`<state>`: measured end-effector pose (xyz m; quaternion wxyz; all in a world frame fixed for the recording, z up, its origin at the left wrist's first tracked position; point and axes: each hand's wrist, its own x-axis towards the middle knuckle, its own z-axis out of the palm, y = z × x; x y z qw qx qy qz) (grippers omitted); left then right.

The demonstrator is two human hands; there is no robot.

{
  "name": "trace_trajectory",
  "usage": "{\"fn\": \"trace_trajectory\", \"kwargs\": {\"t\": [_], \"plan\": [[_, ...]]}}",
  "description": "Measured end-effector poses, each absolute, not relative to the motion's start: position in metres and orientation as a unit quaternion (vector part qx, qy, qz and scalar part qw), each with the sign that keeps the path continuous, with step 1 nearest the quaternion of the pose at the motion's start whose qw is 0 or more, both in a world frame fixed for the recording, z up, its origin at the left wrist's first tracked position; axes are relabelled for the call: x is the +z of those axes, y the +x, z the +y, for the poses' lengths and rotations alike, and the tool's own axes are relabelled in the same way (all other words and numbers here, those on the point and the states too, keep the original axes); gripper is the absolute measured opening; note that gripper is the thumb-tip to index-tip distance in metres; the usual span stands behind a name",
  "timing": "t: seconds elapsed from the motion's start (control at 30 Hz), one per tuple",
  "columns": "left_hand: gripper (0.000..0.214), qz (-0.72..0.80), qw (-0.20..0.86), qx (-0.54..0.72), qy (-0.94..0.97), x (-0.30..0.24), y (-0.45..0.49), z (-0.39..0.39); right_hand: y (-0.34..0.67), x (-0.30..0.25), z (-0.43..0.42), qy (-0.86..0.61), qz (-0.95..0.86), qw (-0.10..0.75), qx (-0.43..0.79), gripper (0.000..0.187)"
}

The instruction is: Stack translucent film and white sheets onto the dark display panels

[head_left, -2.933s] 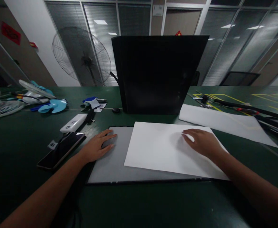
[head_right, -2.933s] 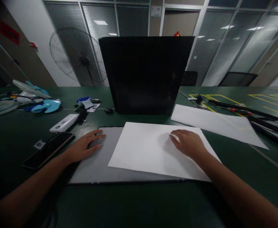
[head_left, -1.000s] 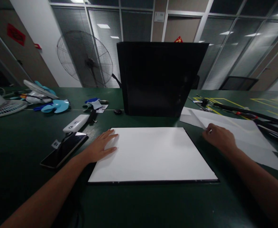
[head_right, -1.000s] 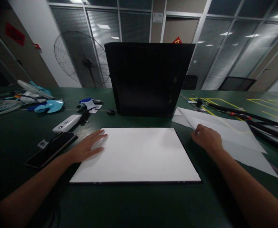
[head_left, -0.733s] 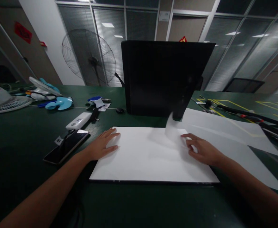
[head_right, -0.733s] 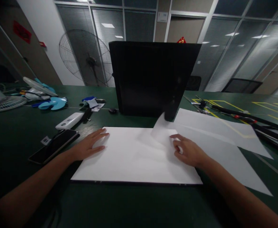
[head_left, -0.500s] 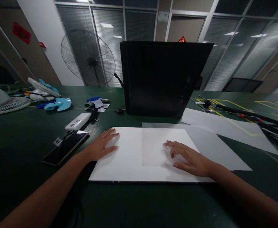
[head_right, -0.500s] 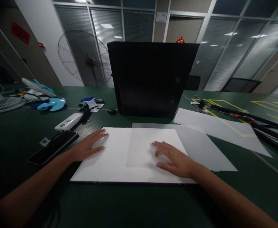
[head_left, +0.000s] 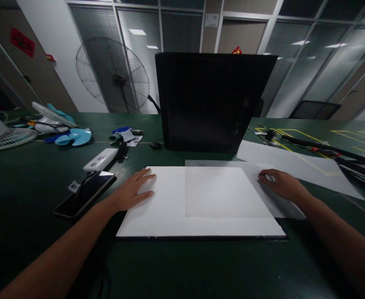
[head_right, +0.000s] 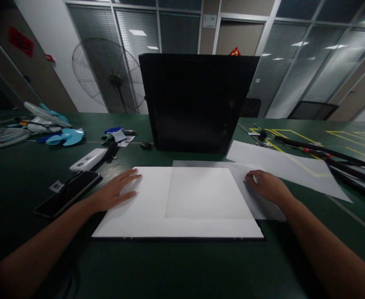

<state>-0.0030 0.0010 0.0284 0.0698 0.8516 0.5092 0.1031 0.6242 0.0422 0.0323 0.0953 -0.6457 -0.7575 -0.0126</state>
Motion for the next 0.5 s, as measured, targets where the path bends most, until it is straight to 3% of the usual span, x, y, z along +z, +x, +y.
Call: {"fn": "trace_trajectory", "kwargs": {"t": [0.23,0.5], "plan": [[0.074,0.502,0.069,0.114,0.855,0.029,-0.003,0.001,0.593,0.031,0.035,-0.623,-0.777,0.091,-0.011,0.057],[0.089,0.518,0.077,0.113,0.844,0.03,-0.002,0.001,0.541,0.025,0.016,-0.53,-0.842,0.091,-0.039,0.059]]}}
